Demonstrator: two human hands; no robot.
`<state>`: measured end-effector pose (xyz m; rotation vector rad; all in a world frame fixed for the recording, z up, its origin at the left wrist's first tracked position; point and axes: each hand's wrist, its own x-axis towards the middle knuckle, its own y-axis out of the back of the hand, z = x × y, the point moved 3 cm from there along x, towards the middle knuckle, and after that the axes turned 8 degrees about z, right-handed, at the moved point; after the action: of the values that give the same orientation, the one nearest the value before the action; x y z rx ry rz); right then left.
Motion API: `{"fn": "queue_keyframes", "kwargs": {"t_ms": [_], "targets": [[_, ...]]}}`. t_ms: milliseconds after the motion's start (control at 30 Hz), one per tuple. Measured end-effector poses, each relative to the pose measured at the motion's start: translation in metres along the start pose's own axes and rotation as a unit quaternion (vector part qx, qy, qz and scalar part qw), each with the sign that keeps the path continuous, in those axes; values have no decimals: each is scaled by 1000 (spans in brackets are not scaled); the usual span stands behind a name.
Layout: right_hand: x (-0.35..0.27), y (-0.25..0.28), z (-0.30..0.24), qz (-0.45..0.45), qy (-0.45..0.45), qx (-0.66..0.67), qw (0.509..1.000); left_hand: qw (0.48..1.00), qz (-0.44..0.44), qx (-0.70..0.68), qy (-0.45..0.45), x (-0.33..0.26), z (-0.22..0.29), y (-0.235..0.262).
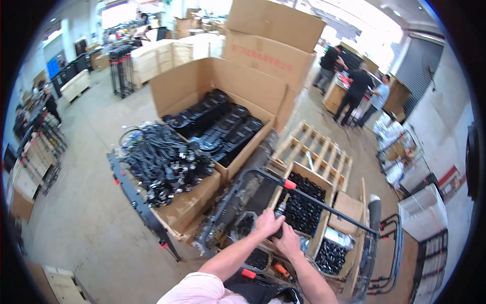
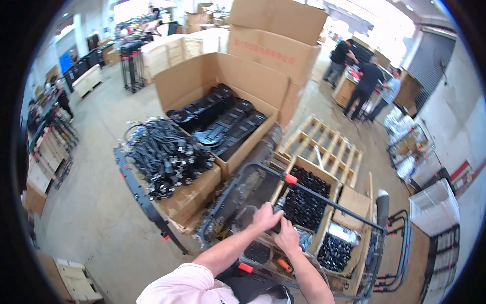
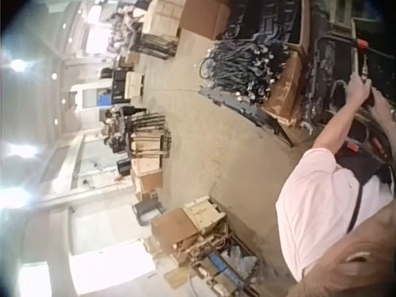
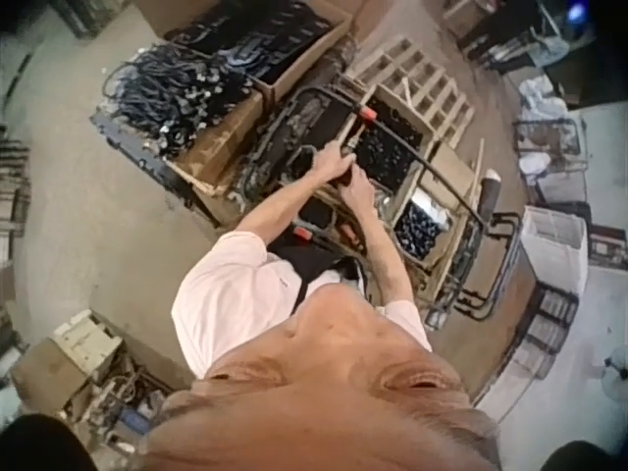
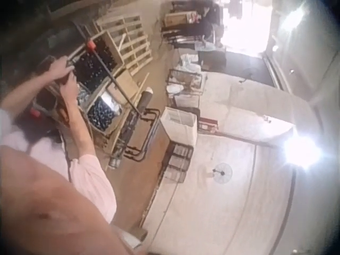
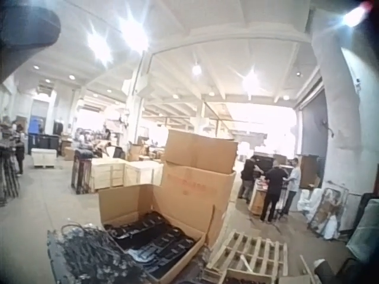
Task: The recorder is assembling a lawnmower by connecting electrical wires, positioning the plastic housing, and securing it with screws using a power drill.
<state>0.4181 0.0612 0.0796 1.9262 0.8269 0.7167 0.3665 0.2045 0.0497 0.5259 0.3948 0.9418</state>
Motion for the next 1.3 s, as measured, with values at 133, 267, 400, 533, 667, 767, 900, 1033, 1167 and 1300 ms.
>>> {"fn": "queue_keyframes", "kwargs": {"t_ms": [133, 267, 400, 533, 667, 767, 900, 1033, 1167, 1300], "targets": [[-31, 36, -32, 53, 28, 3, 998, 997, -19, -62, 28, -38, 20, 34], [-73, 65, -57, 74, 78, -8, 994, 990, -27, -130, 37, -87, 19, 56], [-138, 82, -69, 68, 132, 20, 989, 979, -77, -185, 40, -161, 16, 82], [-213, 84, -77, 20, 136, 13, 990, 982, -42, -174, 60, -250, -4, 90], [-276, 60, -77, -2, 149, 72, 986, 977, 77, -197, 18, -325, -39, 85], [-307, 22, -76, -47, 168, 86, 981, 984, 45, -149, 89, -358, -75, 93], [-330, -3, -88, -80, 181, 94, 976, 969, 76, -204, 120, -383, -105, 104], [-342, -15, -98, -137, 138, 98, 976, 964, 51, -201, 164, -383, -156, 87], [-343, -34, -102, -171, 89, 70, 979, 958, 19, -198, 204, -376, -177, 82], [-336, -51, -114, -174, 50, 55, 982, 968, -6, -166, 186, -356, -186, 92]]}}
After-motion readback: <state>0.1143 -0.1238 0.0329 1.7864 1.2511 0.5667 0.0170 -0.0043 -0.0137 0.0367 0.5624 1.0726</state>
